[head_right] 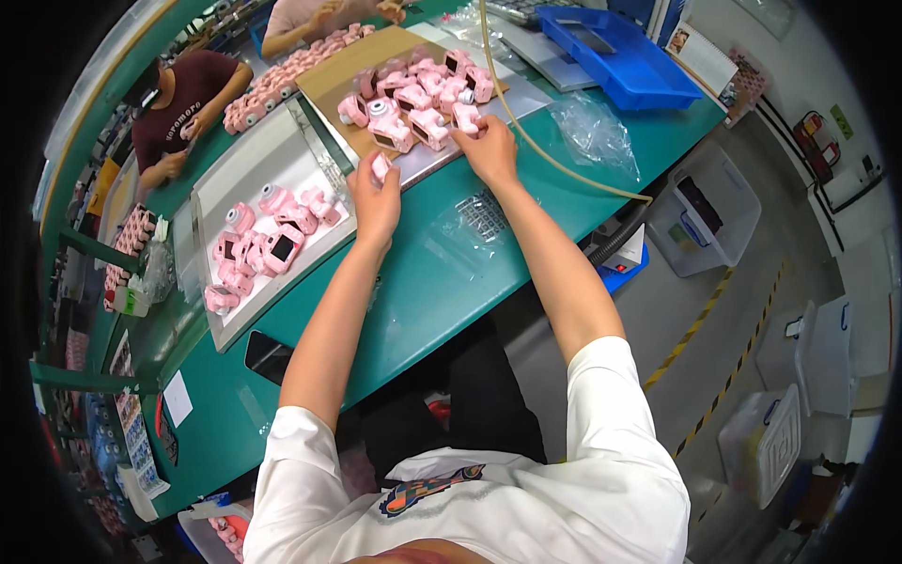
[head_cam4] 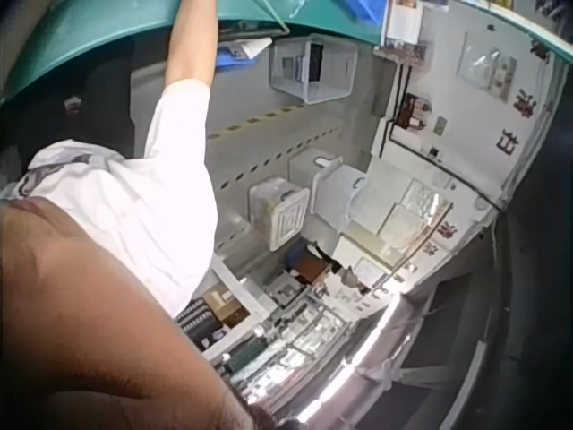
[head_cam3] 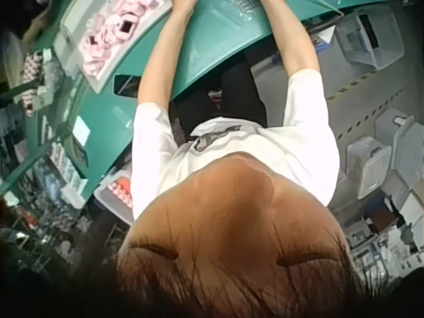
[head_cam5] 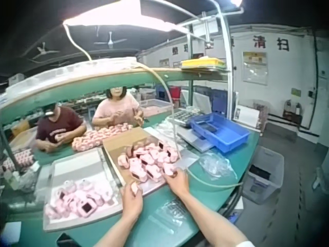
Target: Assembling and packing small pink toy cameras into trays on a production line.
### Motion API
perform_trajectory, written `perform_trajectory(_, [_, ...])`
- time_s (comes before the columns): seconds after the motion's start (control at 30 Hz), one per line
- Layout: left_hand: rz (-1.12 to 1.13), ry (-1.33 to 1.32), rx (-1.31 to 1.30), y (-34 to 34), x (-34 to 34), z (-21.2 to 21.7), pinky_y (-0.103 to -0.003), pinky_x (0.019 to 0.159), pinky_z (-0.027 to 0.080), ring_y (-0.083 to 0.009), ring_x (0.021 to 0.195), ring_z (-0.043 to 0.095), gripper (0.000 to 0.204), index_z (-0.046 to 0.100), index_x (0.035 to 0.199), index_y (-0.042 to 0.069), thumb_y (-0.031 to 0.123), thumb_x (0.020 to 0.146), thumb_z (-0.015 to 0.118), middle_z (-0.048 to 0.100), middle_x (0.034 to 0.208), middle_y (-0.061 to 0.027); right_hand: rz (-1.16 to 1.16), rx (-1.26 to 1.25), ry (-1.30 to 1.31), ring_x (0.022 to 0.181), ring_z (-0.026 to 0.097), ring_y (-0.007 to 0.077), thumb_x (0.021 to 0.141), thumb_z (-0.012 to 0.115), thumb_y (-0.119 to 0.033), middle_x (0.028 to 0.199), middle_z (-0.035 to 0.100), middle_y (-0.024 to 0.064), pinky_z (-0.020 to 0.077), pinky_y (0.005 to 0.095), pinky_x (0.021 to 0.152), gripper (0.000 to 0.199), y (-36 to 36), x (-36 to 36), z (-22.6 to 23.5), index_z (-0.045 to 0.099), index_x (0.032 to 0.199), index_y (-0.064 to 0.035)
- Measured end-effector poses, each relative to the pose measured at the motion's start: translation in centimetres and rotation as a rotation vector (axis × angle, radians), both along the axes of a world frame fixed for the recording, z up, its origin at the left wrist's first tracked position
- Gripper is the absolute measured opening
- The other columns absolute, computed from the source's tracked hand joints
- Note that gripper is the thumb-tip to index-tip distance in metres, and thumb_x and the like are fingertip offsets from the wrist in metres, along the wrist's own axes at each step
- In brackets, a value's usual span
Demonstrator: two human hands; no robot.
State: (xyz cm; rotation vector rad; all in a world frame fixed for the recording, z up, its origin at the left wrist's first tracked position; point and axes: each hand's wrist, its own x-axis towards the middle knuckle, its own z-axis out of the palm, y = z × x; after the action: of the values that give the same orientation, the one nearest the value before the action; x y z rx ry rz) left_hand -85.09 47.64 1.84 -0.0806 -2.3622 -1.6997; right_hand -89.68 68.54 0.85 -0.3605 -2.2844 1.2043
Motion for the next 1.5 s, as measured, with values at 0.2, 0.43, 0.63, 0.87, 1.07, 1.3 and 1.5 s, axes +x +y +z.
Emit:
perform_trajectory(0.2, [-0.021, 0.218, -0.15, -0.2, -1.8, -2.1, -0.041, 0.101, 0.045, -0.0372, 0.118, 0.053, 0.051, 0.049, 0.145, 0.006, 0.013, 0.095, 0.06, 0.044, 0.136, -0.0217, 0.125, 0.002, -0.005, 0.07, 0.06, 0.0216, 0.079, 0.08, -0.038, 0.081, 0.066, 0.0067, 0.0511, 0.0328, 0.067, 0.045, 0.4, 0.9, -0.2, 0.07, 0.103, -0.0012])
perform_trajectory(0.43, [0.004, 0.252, -0.269, 0.6, -2.1, -2.5, -0.045, 0.098, 0.048, -0.0411, 0.112, 0.057, 0.055, 0.048, 0.146, 0.007, 0.01, 0.092, 0.061, 0.051, 0.131, -0.0235, 0.276, -0.076, 0.022, 0.074, 0.061, 0.0203, 0.084, 0.075, -0.028, 0.093, 0.066, 0.0084, 0.052, 0.0331, 0.07, 0.041, 2.7, 4.0, -0.1, 0.067, 0.115, -0.0017])
perform_trajectory(0.63, [0.085, 0.311, -0.34, 0.3, -2.0, -2.9, -0.046, 0.097, 0.049, -0.0406, 0.108, 0.059, 0.055, 0.05, 0.144, 0.007, 0.008, 0.09, 0.062, 0.056, 0.126, -0.0237, 0.287, -0.006, 0.069, 0.084, 0.061, 0.0173, 0.089, 0.071, -0.018, 0.1, 0.066, 0.0061, 0.0503, 0.0297, 0.075, 0.035, 2.1, 9.4, 0.9, 0.065, 0.12, -0.0035])
perform_trajectory(0.87, [-0.033, 0.158, -0.044, 0.7, 2.2, -0.4, -0.042, 0.097, 0.049, -0.0362, 0.109, 0.06, 0.053, 0.052, 0.142, 0.007, 0.008, 0.09, 0.061, 0.058, 0.125, -0.0216, 0.276, 0.206, 0.168, 0.101, 0.06, 0.0233, 0.089, 0.07, -0.017, 0.11, 0.065, 0.0074, 0.0488, 0.0346, 0.09, 0.032, 1.6, 15.4, -0.5, 0.066, 0.119, -0.0053])
perform_trajectory(1.07, [-0.28, -0.035, 0.217, -1.8, 11.6, 2.5, -0.036, 0.098, 0.048, -0.0304, 0.111, 0.06, 0.049, 0.054, 0.14, 0.006, 0.008, 0.091, 0.06, 0.059, 0.127, -0.0191, 0.175, 0.335, 0.226, 0.113, 0.057, 0.0284, 0.089, 0.07, -0.02, 0.123, 0.062, 0.0101, 0.0453, 0.0393, 0.1, 0.034, 0.8, 15.7, -1.2, 0.065, 0.12, -0.0058])
perform_trajectory(1.3, [-0.404, 0.339, -0.184, -6.3, 19.7, 2.1, -0.038, 0.095, 0.048, -0.0328, 0.106, 0.059, 0.046, 0.055, 0.136, 0.003, 0.002, 0.09, 0.061, 0.057, 0.126, -0.0185, 0.058, 0.374, 0.268, 0.122, 0.053, 0.0388, 0.079, 0.079, -0.043, 0.136, 0.054, 0.0233, 0.0443, 0.045, 0.102, 0.086, -0.9, 8.0, -1.8, 0.046, 0.146, -0.0019])
perform_trajectory(1.5, [-0.367, 0.383, -0.244, -7.1, 20.3, -1.3, -0.039, 0.094, 0.048, -0.0342, 0.106, 0.059, 0.045, 0.056, 0.134, 0.002, 0.0, 0.089, 0.062, 0.057, 0.126, -0.0183, -0.152, 0.34, -0.009, 0.122, 0.048, 0.0431, 0.073, 0.083, -0.047, 0.144, 0.045, 0.0236, 0.0418, 0.047, 0.102, 0.101, -5.3, 2.2, 0.3, 0.037, 0.152, -0.0058])
